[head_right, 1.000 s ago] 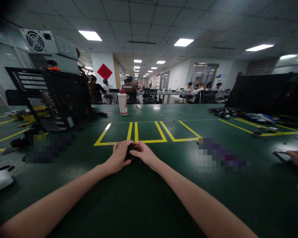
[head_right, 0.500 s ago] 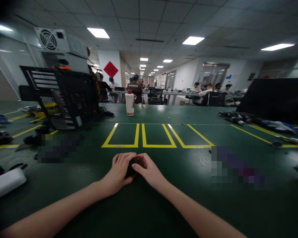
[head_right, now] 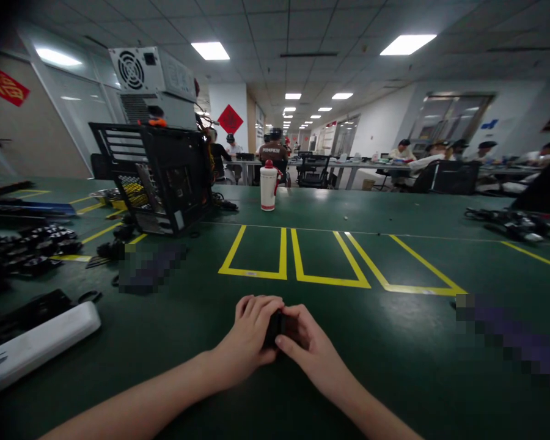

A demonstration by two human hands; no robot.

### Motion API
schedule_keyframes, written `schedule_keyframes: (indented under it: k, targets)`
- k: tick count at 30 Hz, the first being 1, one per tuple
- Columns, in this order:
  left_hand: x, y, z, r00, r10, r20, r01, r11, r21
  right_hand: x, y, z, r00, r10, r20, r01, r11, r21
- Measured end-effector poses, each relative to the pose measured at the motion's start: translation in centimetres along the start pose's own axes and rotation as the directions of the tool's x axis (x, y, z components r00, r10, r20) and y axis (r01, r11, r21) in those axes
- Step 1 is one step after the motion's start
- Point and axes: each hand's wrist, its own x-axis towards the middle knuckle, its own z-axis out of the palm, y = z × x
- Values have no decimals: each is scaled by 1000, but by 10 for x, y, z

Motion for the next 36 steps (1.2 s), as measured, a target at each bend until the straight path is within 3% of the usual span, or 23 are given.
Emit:
schedule_keyframes:
  k: [10,20,27,36]
  targets:
    - [4,7,5,998,40,57,-40,999,8,-5,-4,-8,992,89,-94,-91,996,-15]
    - [-1,9,3,987,69,147,-74,997,29,-13,-12,-17,997,75,-24,-77,989,-129]
    - [-1,4,10,989,120,83,-124,991,49,-13,-9,-20,997,75,-31,-79,982,-171]
    - [-3,2,9,983,82,164,-86,996,16,-10,-7,-18,996,74,-51,-79,992,-99]
